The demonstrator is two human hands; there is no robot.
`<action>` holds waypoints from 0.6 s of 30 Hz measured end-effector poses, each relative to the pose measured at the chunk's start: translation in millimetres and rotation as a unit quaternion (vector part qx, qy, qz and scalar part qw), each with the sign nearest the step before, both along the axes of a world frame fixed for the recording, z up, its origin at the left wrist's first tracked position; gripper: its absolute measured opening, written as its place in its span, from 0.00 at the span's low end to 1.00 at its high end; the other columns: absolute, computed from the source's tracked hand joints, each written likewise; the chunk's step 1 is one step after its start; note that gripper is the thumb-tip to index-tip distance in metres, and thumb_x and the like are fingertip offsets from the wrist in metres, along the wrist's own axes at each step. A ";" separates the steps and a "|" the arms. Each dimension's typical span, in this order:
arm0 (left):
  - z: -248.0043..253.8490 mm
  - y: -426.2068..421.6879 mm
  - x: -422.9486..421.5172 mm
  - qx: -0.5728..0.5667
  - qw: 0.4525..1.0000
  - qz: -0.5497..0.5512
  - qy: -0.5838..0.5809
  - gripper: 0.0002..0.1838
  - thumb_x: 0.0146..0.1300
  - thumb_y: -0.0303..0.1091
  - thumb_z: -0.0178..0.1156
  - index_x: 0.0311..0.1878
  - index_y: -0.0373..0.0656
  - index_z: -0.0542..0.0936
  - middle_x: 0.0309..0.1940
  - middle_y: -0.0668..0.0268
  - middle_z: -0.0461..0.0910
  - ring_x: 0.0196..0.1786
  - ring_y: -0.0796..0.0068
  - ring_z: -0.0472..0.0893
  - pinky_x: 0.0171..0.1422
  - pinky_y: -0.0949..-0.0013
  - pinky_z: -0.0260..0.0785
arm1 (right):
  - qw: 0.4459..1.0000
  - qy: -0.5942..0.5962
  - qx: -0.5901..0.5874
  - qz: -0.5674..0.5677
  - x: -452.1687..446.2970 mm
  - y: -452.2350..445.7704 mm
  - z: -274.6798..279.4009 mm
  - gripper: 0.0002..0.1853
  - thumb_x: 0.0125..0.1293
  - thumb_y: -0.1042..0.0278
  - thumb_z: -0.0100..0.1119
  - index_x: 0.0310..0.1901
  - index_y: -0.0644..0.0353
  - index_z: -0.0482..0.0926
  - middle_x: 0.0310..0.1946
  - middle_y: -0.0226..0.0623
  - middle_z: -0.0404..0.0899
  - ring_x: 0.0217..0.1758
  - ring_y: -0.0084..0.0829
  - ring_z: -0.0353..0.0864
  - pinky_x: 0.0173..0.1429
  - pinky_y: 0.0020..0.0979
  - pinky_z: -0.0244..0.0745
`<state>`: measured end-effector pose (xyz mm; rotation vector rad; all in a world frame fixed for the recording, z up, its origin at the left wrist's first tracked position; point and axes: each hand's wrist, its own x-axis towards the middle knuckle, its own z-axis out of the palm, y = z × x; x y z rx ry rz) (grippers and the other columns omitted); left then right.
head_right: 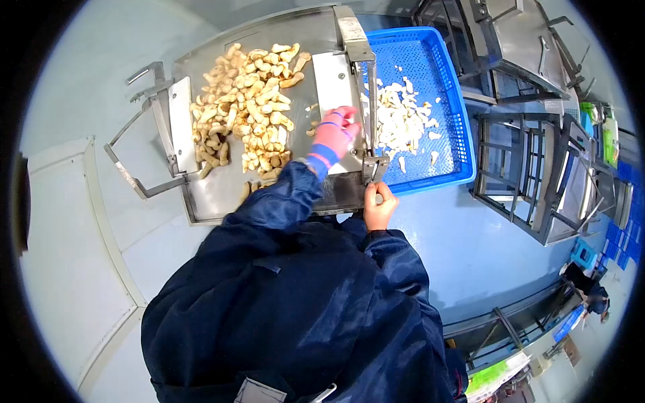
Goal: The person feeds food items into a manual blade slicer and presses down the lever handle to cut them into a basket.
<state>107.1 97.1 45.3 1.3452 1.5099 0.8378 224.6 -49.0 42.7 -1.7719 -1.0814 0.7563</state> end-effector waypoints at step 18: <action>-20.4 37.9 -75.1 -0.191 0.977 -0.058 -0.072 0.21 0.58 0.39 0.64 0.48 0.37 0.71 0.31 0.60 0.79 0.35 0.68 0.78 0.43 0.66 0.70 | 1.000 -0.001 -0.015 -0.002 -3.7 11.3 36.5 0.10 0.57 0.72 0.57 0.21 0.66 0.71 0.14 0.44 0.68 0.18 0.27 0.64 0.26 0.31 0.65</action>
